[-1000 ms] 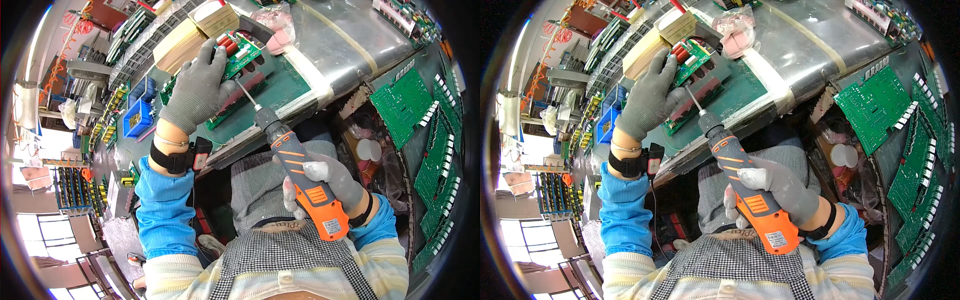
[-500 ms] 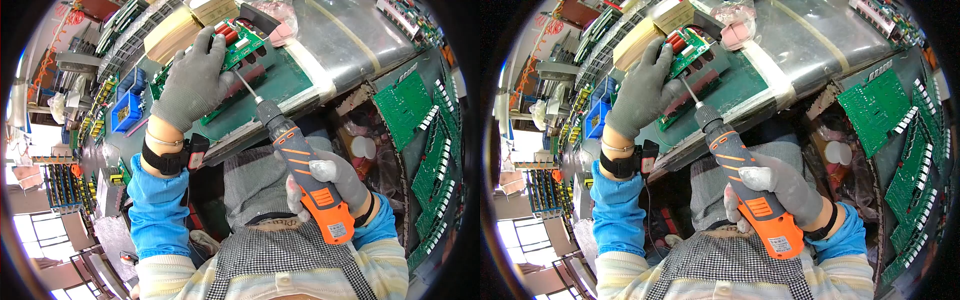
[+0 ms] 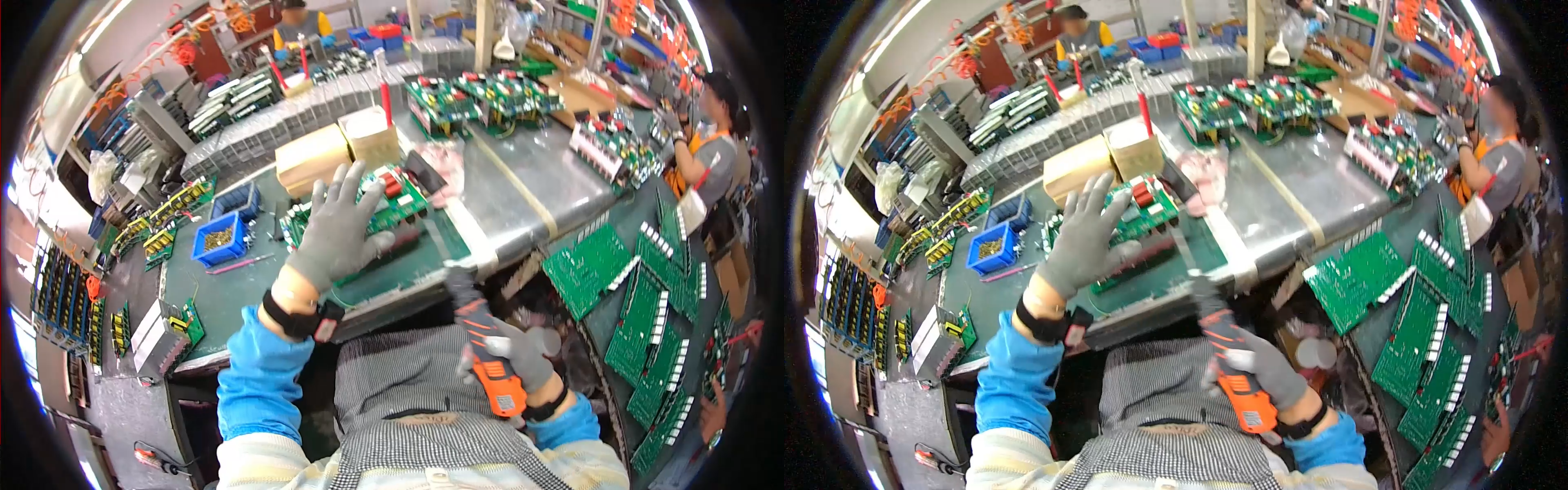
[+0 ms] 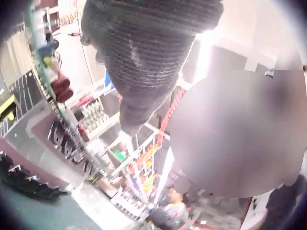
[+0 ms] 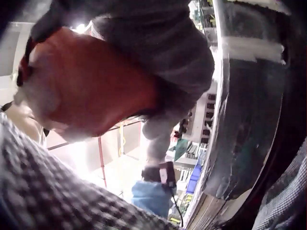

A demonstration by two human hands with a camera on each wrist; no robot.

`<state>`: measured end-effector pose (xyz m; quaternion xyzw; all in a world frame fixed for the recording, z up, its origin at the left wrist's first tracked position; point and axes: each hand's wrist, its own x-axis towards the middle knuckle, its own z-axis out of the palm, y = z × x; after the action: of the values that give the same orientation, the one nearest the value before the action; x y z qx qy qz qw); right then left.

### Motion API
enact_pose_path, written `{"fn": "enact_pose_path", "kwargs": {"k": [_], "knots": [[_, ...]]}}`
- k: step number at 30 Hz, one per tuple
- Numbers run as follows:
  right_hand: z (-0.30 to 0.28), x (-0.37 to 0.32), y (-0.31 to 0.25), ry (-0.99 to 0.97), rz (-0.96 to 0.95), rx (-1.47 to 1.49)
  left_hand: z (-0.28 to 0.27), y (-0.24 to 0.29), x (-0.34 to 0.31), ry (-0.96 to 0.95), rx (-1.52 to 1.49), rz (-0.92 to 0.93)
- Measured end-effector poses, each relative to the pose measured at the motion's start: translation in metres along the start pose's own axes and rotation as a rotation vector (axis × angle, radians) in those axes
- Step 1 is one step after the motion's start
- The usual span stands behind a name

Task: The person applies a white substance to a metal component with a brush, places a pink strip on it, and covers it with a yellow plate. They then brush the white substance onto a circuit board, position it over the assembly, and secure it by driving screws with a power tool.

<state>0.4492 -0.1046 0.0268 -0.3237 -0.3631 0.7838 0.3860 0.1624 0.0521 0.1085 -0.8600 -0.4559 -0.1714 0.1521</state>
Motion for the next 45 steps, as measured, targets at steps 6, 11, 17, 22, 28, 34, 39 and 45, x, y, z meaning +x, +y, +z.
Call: {"fn": "enact_pose_path", "kwargs": {"k": [6,11,17,22,28,34,39,45], "knots": [[0.003,0.025,-0.033,0.483,-0.292,0.029,0.002,-0.052,-0.064,0.485,-0.793,-0.486],[-0.023,0.096,-0.049,0.472,-0.364,-0.04,0.03,-0.084,-0.116,0.292,-1.488,-0.772],[-0.027,0.127,-0.065,0.551,-0.346,-0.33,0.034,-0.074,-0.123,0.261,-1.914,-0.814],[0.035,0.095,-0.106,0.549,-0.389,-0.717,0.046,-0.079,-0.115,0.173,-2.049,-0.836],[0.044,0.148,-0.172,0.5,-0.207,-1.222,0.048,-0.074,-0.101,0.243,-2.291,-0.689],[-0.011,0.249,-0.182,0.03,-0.131,-2.407,0.038,-0.069,-0.093,0.184,-2.498,-0.831],[0.009,0.269,-0.172,0.164,0.069,-2.274,0.041,-0.071,-0.086,0.196,-2.426,-0.883],[-0.015,0.262,-0.214,0.201,0.055,-2.123,-0.018,-0.053,-0.038,0.2,-2.383,-0.77]]}}
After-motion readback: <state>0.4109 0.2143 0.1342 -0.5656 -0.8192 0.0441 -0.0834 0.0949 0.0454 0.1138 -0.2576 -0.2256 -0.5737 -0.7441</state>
